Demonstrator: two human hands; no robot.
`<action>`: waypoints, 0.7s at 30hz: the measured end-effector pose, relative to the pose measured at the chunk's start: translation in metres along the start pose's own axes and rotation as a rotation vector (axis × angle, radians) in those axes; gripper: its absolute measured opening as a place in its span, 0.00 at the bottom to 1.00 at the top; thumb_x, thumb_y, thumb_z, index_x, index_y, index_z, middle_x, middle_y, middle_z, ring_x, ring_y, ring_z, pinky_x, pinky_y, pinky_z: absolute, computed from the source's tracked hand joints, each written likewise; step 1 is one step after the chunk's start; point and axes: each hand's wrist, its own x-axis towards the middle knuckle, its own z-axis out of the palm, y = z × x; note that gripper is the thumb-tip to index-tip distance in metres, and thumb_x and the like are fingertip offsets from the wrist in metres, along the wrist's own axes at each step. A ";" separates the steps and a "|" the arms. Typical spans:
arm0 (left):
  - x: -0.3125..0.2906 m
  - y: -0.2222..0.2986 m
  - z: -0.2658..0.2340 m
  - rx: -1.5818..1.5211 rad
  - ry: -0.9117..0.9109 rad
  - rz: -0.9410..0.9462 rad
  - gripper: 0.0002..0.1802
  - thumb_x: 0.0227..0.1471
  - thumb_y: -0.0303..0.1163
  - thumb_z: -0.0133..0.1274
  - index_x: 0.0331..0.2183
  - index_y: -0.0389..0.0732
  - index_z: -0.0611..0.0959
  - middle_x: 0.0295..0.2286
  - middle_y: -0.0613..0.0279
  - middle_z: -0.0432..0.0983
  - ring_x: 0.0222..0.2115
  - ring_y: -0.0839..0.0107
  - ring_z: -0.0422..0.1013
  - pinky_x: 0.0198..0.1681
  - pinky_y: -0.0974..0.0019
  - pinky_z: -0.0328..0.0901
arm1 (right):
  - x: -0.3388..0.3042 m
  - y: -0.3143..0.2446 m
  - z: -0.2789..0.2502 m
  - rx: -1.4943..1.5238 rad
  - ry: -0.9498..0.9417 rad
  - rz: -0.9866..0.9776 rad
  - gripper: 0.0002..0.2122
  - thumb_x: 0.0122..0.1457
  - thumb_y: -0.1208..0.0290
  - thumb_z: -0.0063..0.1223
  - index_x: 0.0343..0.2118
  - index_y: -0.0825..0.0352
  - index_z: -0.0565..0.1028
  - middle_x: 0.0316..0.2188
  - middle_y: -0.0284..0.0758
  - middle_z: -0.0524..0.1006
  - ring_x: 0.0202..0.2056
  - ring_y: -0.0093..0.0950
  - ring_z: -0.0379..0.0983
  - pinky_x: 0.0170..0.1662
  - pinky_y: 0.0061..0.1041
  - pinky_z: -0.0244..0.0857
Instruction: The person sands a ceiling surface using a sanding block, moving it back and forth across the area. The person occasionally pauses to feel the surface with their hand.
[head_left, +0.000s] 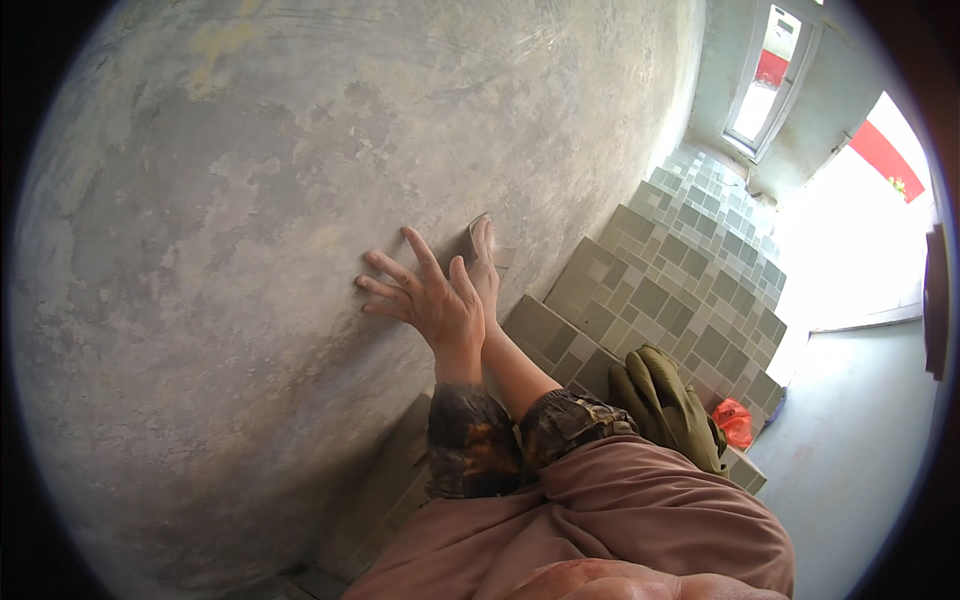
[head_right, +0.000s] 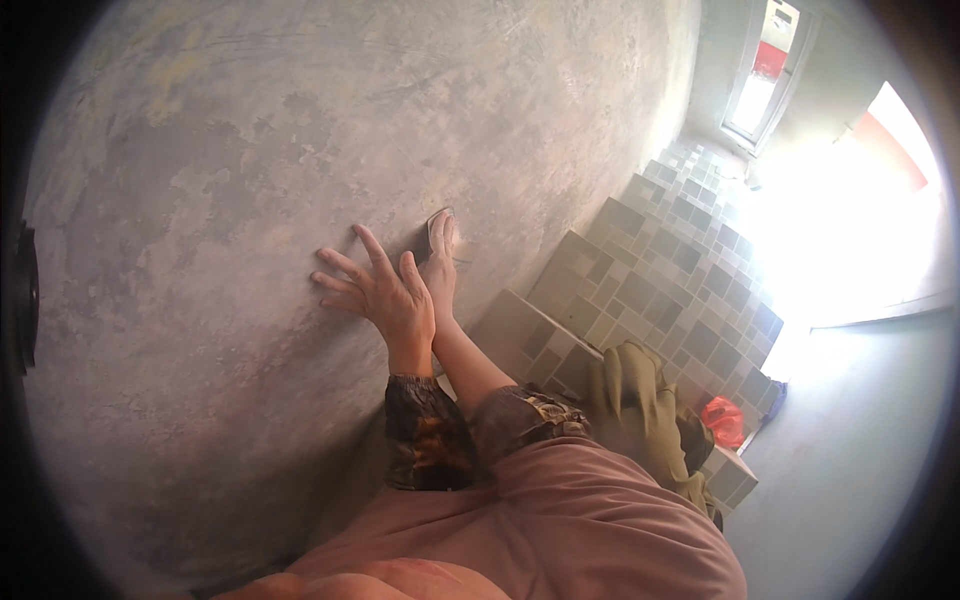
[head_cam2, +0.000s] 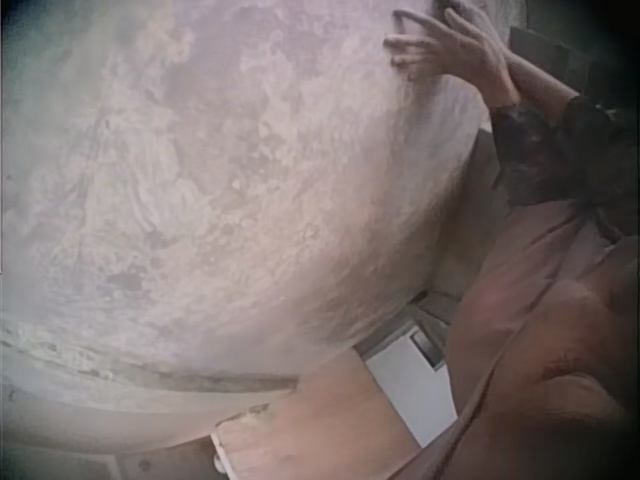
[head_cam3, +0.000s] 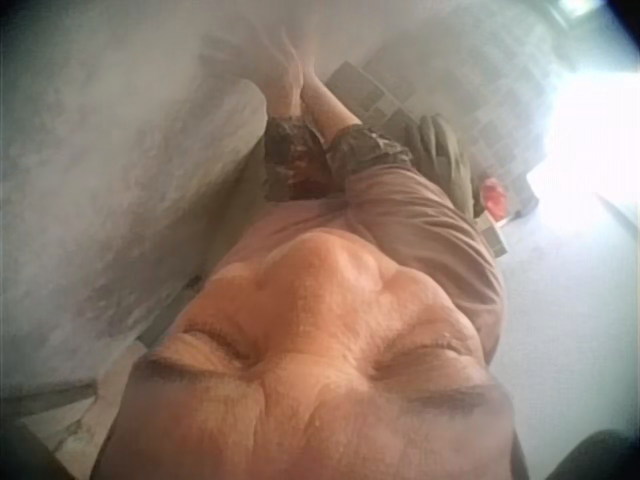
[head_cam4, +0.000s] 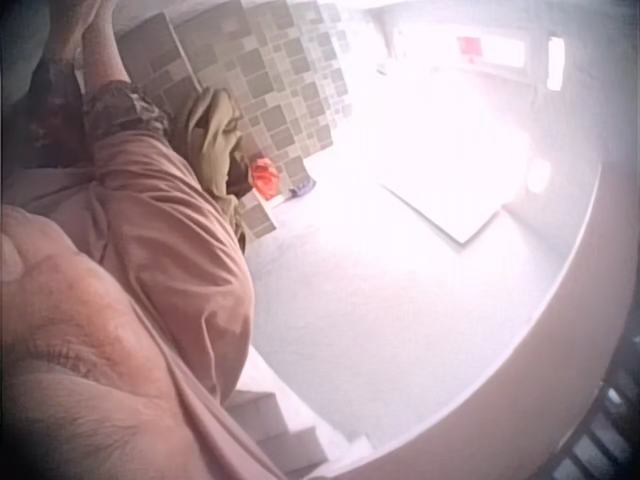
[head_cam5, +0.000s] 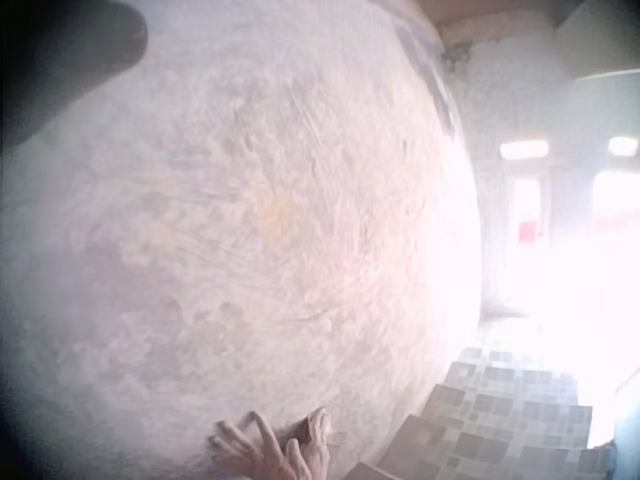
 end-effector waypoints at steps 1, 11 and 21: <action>0.000 0.000 0.000 -0.004 0.001 0.001 0.37 0.64 0.54 0.32 0.66 0.46 0.52 0.65 0.36 0.22 0.62 0.28 0.15 0.55 0.19 0.24 | 0.000 0.001 0.000 0.010 0.002 -0.002 0.35 0.52 0.84 0.46 0.66 0.71 0.52 0.66 0.52 0.51 0.67 0.45 0.45 0.66 0.33 0.49; 0.000 0.000 0.000 -0.001 -0.018 -0.002 0.36 0.64 0.53 0.31 0.66 0.45 0.52 0.65 0.36 0.22 0.62 0.28 0.16 0.55 0.19 0.24 | 0.005 0.013 0.000 -0.049 0.003 -0.011 0.33 0.51 0.89 0.38 0.64 0.73 0.54 0.65 0.54 0.53 0.66 0.45 0.48 0.66 0.32 0.49; -0.002 -0.002 -0.002 -0.027 -0.081 -0.004 0.37 0.64 0.54 0.32 0.67 0.46 0.49 0.64 0.35 0.20 0.61 0.32 0.10 0.56 0.23 0.17 | 0.021 0.013 -0.014 -0.010 -0.037 0.035 0.35 0.53 0.80 0.50 0.65 0.74 0.52 0.66 0.53 0.51 0.68 0.44 0.44 0.67 0.31 0.47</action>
